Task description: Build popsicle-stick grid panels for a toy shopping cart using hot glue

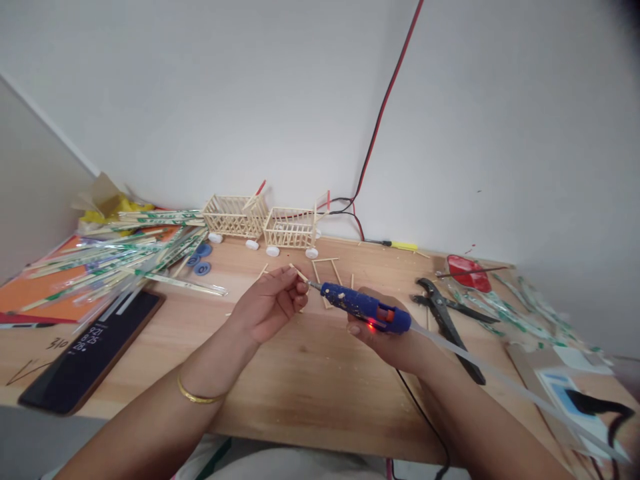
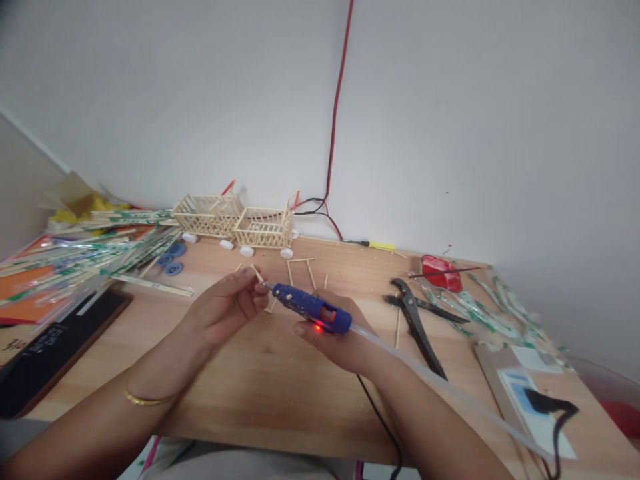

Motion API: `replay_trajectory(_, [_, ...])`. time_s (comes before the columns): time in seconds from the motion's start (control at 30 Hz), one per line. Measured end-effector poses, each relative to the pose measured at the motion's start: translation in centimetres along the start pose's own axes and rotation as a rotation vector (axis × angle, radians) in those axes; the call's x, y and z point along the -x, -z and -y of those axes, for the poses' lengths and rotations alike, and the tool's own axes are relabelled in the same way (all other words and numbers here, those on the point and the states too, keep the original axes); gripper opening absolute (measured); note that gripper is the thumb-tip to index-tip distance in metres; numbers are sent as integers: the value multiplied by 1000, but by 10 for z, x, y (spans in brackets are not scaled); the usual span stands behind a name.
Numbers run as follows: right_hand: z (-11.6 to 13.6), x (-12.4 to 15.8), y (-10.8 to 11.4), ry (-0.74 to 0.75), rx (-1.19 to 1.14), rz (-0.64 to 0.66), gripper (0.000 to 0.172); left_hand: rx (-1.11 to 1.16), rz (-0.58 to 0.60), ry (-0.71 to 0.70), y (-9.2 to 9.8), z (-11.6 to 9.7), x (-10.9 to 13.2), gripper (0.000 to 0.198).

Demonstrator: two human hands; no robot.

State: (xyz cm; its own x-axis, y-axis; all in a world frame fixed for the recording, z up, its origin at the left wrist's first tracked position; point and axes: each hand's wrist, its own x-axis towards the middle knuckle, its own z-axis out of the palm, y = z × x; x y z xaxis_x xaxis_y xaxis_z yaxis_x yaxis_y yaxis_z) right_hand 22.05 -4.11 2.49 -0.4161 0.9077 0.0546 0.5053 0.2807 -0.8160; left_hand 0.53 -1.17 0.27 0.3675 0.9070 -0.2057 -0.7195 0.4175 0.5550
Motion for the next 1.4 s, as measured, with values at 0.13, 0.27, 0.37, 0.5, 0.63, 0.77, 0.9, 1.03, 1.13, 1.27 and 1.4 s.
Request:
replay_trajectory(0.13, [-1,0,0,-18,0,4,22,-6,4,3,0,-1,1,7])
replay_trajectory(0.27, [0,0,1,-27,-4,12,21,-7,-9,3,0,-1,0,6])
replay_trajectory(0.37, [1,1,2,-29,0,15,19,-7,-16,3,0,-1,0,8])
replay_trajectory(0.5, [0,0,1,-37,13,2,20,-9,-10,3,0,-1,0,8])
replay_trajectory(0.63, [-3,0,0,-32,-2,-7,23,-11,-3,6,0,-1,0,8])
replay_trajectory(0.77, [-4,0,0,-15,2,-9,23,-17,-2,-1,0,-1,0,7])
replay_trajectory(0.9, [-4,0,0,9,-4,1,21,-22,-5,-15,-1,-1,1,7])
replay_trajectory(1.03, [-2,0,1,31,17,19,20,-70,-24,-38,-1,-2,0,9])
replay_trajectory(1.13, [-2,0,3,76,-5,33,22,-174,-71,-112,0,-2,0,10])
replay_trajectory(1.27, [0,1,6,144,-101,-12,28,-386,-148,-295,-5,0,2,12])
replay_trajectory(1.4, [3,1,8,131,-109,-33,29,-666,-163,-462,-15,2,10,8])
